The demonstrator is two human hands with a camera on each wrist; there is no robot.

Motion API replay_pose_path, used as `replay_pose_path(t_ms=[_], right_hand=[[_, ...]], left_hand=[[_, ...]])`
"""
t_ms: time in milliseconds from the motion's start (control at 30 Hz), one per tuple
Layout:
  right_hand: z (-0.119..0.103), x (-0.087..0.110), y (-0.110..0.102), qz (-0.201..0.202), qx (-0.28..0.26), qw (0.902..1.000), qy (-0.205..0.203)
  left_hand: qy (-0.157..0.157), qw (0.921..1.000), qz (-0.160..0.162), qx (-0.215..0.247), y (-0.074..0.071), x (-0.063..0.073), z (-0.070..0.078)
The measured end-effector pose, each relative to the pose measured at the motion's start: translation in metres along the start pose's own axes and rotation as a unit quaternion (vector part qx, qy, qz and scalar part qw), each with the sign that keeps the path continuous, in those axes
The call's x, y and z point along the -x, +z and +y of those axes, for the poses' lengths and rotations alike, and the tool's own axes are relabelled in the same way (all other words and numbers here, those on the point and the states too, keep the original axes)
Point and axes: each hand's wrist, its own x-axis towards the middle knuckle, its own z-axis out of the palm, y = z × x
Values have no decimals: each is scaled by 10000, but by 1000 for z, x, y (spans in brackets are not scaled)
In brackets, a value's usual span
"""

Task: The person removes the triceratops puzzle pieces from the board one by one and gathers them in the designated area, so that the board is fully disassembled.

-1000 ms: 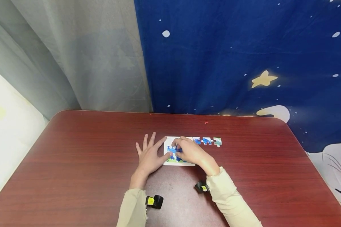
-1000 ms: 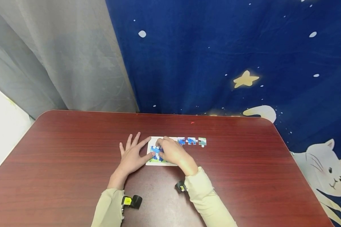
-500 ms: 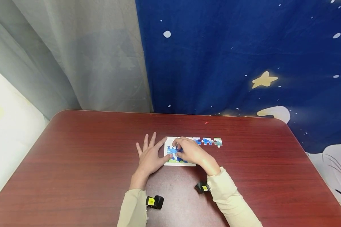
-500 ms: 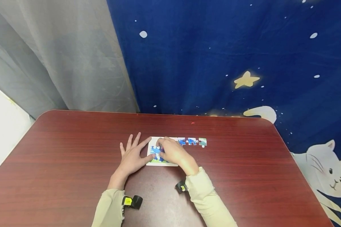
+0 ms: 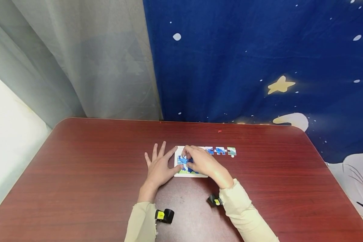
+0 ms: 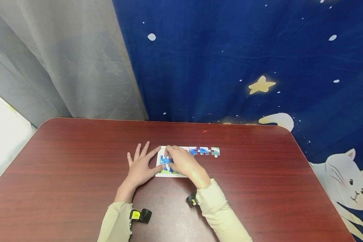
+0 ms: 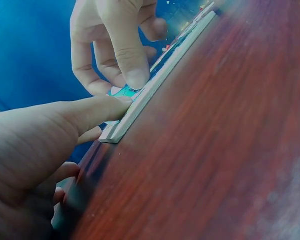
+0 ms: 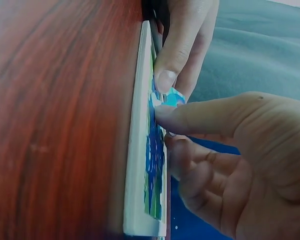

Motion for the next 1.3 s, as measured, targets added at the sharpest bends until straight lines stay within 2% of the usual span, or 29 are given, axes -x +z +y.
replay_pose_path(t_ms=[333,700,800,967,1167,1300], right_hand=[[5,-2,0,292,-49,9986,-433],[7,-3,-2,396,-214,9973,-573],[8,-2,-5,402,-208,9977,-513],[16,2,-19,583,-230,9979,-172],[35,11,-39,907,-241,9955,127],[48,19,-49,979,-327,9937,426]], left_hand=[[11,10000,47,9,2,-1,-1],[16,10000,-6,-3,0,-1,-1],[25,10000,-51,23,0,-1,-1],[68,9998,-153,48,-2,-1,-1],[117,9998,-145,122,-3,-1,-2],[140,9996,-114,206,-3,0,-3]])
